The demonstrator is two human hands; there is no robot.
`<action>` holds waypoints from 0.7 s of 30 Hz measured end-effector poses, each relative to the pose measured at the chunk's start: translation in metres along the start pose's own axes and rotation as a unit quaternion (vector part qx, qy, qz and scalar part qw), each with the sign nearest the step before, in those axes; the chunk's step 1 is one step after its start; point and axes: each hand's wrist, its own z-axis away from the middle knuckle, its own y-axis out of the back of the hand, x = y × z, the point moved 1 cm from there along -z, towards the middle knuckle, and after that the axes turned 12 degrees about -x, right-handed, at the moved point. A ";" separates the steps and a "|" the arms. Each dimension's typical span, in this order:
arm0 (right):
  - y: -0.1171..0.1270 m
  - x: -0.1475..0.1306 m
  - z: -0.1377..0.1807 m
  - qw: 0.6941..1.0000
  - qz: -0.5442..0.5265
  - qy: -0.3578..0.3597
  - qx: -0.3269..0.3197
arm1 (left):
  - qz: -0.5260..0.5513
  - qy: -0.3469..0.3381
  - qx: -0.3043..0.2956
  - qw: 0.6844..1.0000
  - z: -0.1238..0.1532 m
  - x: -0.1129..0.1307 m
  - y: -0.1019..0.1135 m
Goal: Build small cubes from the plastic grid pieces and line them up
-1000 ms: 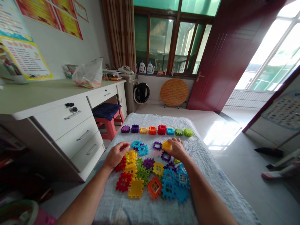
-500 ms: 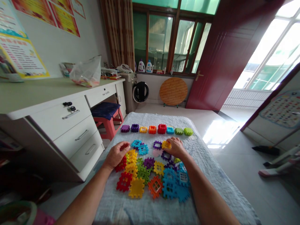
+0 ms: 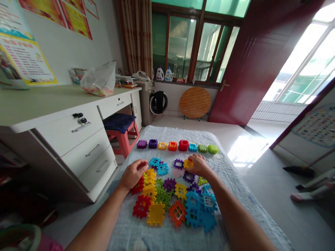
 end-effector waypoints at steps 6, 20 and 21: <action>0.031 -0.023 -0.016 0.997 0.000 0.055 0.062 | 0.003 0.003 0.001 1.000 0.002 0.007 0.000; 0.038 -0.098 -0.142 0.991 0.098 0.085 -0.043 | -0.019 0.015 0.015 1.000 0.003 0.009 0.000; 0.036 -0.099 -0.145 0.991 0.097 0.084 -0.047 | -0.023 0.015 0.014 1.000 0.003 0.010 0.001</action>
